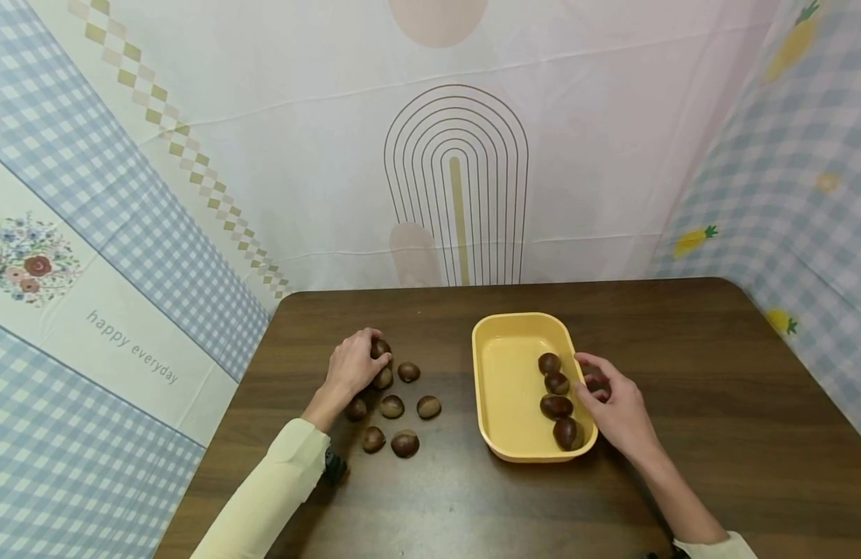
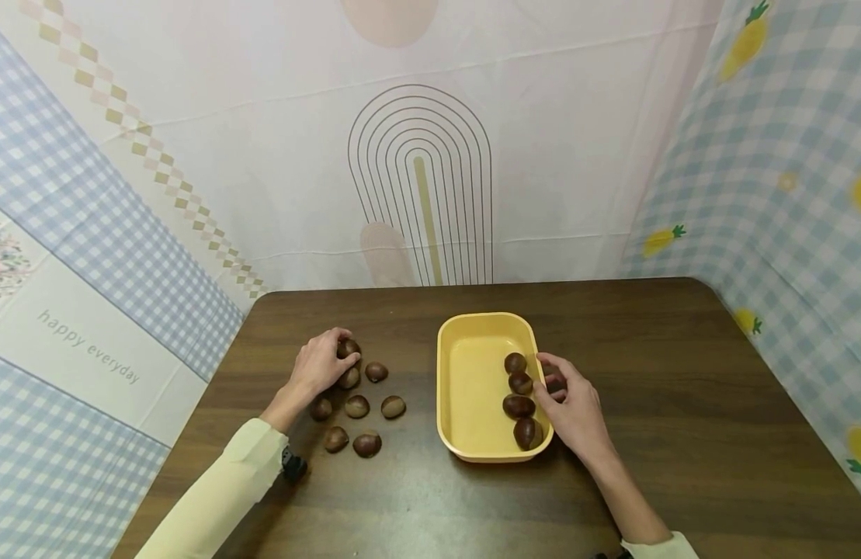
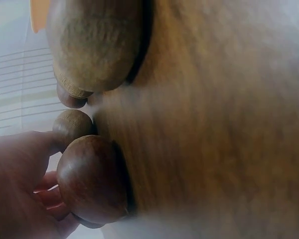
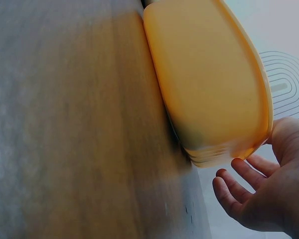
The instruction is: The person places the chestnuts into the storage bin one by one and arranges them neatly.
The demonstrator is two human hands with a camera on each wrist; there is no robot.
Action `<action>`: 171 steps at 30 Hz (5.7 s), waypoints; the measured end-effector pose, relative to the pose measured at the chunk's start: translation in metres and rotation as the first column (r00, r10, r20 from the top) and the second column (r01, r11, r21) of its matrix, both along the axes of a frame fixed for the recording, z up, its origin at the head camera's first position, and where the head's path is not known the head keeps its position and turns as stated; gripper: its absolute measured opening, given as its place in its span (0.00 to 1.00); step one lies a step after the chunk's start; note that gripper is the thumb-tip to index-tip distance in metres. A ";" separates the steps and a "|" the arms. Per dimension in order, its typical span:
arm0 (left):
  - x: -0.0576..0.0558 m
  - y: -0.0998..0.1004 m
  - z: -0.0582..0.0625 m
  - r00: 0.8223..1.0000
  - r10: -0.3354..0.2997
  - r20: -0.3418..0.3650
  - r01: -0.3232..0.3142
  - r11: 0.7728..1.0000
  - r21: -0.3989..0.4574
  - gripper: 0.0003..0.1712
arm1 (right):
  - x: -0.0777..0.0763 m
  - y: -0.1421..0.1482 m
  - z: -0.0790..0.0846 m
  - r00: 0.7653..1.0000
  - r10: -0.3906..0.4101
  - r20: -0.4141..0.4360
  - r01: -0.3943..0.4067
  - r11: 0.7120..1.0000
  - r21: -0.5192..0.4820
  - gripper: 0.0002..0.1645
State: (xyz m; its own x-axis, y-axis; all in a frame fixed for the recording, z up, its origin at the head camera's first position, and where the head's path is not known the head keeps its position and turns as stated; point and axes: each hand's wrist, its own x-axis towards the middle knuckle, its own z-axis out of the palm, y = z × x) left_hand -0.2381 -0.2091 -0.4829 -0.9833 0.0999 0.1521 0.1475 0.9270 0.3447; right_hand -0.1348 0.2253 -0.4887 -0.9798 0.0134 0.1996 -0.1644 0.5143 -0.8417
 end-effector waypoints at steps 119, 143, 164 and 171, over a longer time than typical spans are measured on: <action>-0.010 0.253 0.011 0.935 -0.352 -0.040 0.352 0.936 -0.014 0.26 | 0.002 -0.001 -0.001 1.000 0.004 0.008 -0.004 1.000 -0.012 0.28; -0.008 0.243 0.014 0.917 -0.385 -0.101 0.392 0.918 0.060 0.17 | 0.001 -0.001 -0.003 1.000 0.002 -0.008 -0.002 1.000 0.008 0.28; -0.013 0.188 0.059 0.928 -0.324 -0.182 0.349 0.928 0.132 0.20 | 0.000 0.000 -0.003 1.000 -0.005 -0.017 0.005 1.000 0.007 0.28; -0.013 0.165 0.066 0.945 -0.269 -0.184 0.301 0.937 0.175 0.21 | 0.001 0.000 -0.002 1.000 -0.008 -0.021 0.009 1.000 0.011 0.28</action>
